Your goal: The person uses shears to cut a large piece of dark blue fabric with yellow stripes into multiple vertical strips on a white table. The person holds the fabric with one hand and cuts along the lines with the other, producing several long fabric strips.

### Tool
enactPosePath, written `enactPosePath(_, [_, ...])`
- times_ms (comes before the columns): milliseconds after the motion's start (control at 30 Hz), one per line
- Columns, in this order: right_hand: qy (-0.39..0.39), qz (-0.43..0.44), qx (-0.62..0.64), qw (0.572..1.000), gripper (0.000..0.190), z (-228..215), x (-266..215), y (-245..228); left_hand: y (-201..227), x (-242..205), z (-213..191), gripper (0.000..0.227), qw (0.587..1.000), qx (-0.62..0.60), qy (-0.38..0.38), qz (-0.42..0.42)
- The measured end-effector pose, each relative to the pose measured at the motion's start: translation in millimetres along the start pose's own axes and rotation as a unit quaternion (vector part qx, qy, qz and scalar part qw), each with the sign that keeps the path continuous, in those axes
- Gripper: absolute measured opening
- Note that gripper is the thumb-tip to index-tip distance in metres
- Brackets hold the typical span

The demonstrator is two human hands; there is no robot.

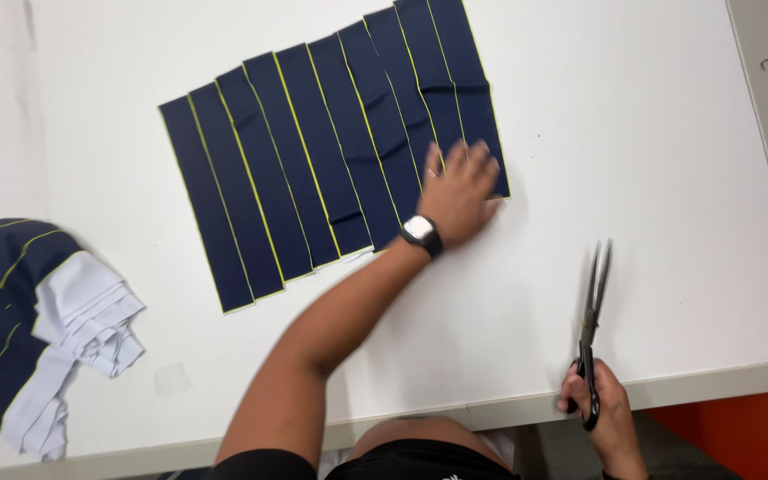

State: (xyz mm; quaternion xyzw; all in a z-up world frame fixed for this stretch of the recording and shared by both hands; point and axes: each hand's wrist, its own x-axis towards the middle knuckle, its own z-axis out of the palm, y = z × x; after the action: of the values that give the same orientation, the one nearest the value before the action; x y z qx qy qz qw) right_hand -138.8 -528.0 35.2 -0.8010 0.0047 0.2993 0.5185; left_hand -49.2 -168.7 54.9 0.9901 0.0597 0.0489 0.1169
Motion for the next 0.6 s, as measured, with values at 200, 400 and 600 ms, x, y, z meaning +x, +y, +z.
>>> enactPosePath(200, [-0.044, -0.021, 0.024, 0.999, 0.06, -18.1, 19.3, 65.0, 84.1, -26.2, 28.2, 0.076, 0.993, -0.013, -0.099, -0.068])
enactPosePath(400, [-0.127, -0.023, -0.018, 0.991, 0.061, 0.5, 7.5, 60.6, 76.8, -42.9, 17.5, 0.068, 0.997, -0.06, -0.049, -0.023])
enactPosePath(600, [-0.215, 0.066, 0.029, 0.974, 0.055, 3.2, 24.7, 30.4, 27.8, -83.2, 38.5, 0.052, 0.996, -0.056, 0.055, -0.05])
